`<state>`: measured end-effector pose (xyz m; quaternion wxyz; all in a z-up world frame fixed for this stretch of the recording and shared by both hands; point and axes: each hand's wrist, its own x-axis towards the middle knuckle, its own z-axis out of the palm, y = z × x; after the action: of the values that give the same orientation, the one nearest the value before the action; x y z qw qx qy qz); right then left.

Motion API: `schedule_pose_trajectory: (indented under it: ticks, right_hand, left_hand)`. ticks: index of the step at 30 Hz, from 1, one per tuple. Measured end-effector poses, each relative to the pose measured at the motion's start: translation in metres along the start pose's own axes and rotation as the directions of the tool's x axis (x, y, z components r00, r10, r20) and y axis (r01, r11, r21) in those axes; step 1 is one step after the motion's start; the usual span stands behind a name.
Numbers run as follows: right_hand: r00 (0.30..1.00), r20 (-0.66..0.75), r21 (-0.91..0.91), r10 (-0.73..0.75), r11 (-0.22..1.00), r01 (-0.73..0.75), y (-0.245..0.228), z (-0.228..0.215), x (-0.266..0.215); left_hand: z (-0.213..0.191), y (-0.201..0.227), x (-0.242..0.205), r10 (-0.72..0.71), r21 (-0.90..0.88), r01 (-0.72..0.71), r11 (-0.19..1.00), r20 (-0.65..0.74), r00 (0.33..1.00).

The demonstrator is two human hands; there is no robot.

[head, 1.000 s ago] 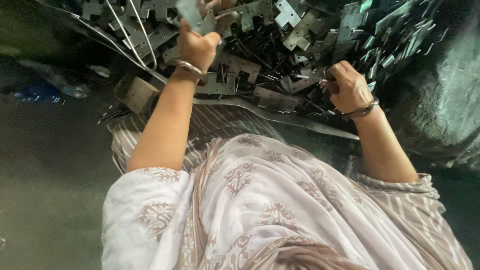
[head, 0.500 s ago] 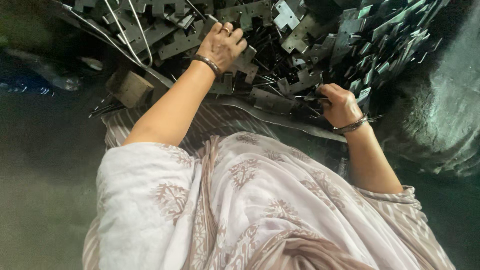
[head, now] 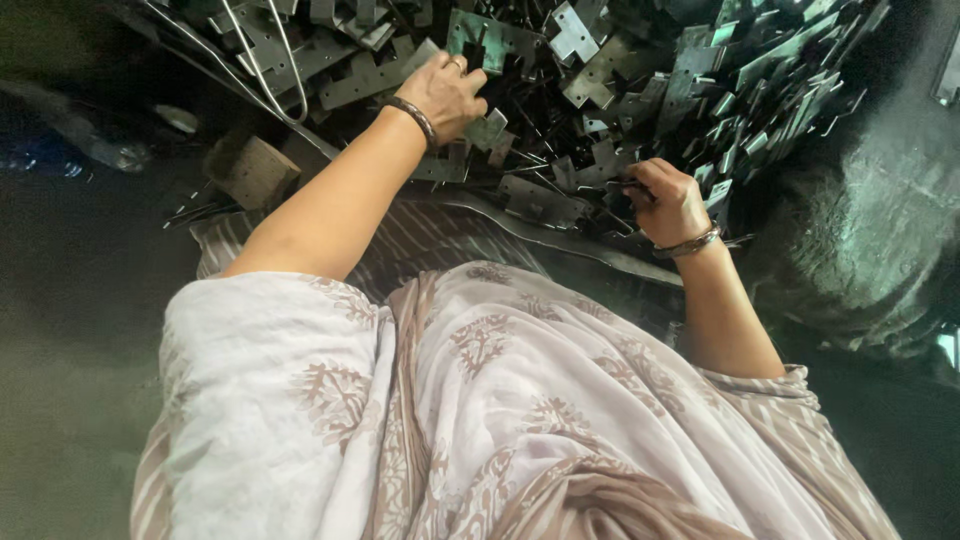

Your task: The person sits on the floor and sorts small metal parts from a large pile, picking them up by hand and placing them into a metal bin. The person repeatedly reaches into the pile, selects parts, and deposits them into the bin.

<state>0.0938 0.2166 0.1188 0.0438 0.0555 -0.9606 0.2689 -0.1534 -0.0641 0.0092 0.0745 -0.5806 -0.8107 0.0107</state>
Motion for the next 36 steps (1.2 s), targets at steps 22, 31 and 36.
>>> schedule_pose_trajectory:
  ticks: [22,31,36]
  right_hand:
    - [0.92,-0.01,0.898,0.391,0.407,-0.163,-0.017,0.016,0.031]
    - [0.991,0.117,0.293,-0.067,0.956,0.03,-0.081,0.062,0.029]
    - [0.863,0.227,0.959,0.451,0.051,-0.279,0.0,0.018,-0.007]
  left_hand:
    - [0.002,0.057,-0.035,-0.543,-0.351,-0.414,-0.84,0.559,0.627]
    - [0.025,0.173,0.008,-0.337,-0.296,-0.227,-0.928,0.405,0.85]
    - [-0.047,0.121,-0.032,-0.34,-0.899,0.438,0.025,0.404,0.849]
